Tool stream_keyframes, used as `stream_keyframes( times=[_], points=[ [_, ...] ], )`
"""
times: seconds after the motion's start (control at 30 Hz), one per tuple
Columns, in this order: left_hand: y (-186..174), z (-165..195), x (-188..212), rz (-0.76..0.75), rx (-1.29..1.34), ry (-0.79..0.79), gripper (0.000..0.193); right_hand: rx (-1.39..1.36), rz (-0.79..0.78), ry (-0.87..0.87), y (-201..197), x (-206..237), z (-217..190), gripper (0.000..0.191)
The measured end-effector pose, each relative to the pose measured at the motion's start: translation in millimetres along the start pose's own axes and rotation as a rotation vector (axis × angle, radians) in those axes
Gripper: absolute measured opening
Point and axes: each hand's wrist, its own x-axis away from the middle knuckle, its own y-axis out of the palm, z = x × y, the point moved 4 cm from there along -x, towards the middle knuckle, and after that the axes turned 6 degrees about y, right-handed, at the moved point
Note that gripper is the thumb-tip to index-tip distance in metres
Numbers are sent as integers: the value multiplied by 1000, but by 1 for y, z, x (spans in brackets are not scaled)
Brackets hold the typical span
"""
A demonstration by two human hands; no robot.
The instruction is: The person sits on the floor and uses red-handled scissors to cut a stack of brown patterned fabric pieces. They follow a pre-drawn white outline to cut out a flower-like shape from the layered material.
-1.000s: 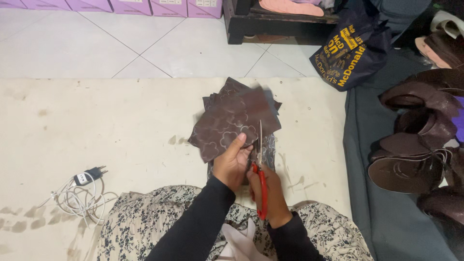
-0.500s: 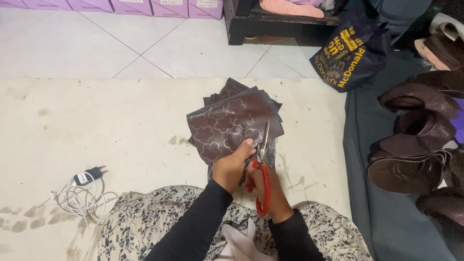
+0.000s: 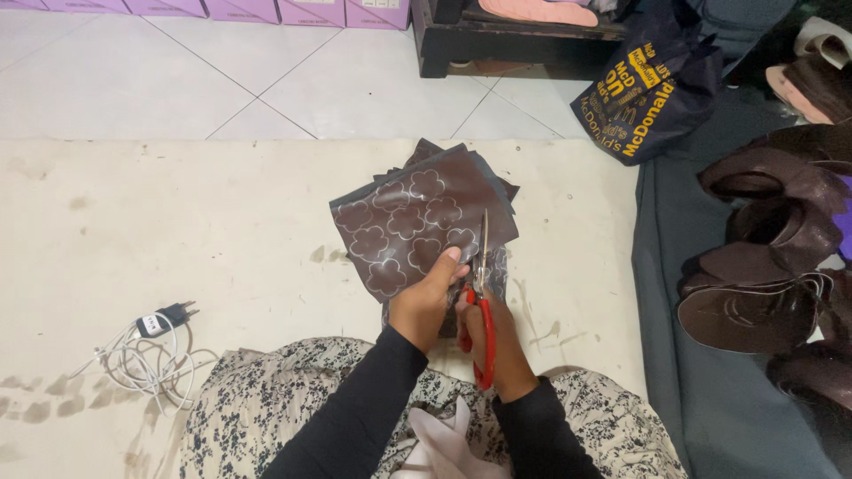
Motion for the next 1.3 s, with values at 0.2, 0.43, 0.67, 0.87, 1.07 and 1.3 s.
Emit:
stream_keyframes(
  times=[0.2,0.43,0.67,0.87,1.07,1.3],
  points=[
    [-9,-5,-6,65,428,-278,52,122,-32,-21,-5,-2,-4,15],
    [-18,11,-5,-29,275,-125,61,57,-28,-12,-3,1,-2,16],
    [-25,19,-1,131,454,-371,58,77,-40,36,-6,2,1,14],
    [-33,31,-6,119,466,-340,48,109,-86,25,-8,3,-2,11],
    [-44,38,-10,92,405,-358,37,203,-97,35,-10,3,-7,10],
    [-45,44,-11,96,441,-265,29,155,-84,79,-11,1,-1,10]
  ],
)
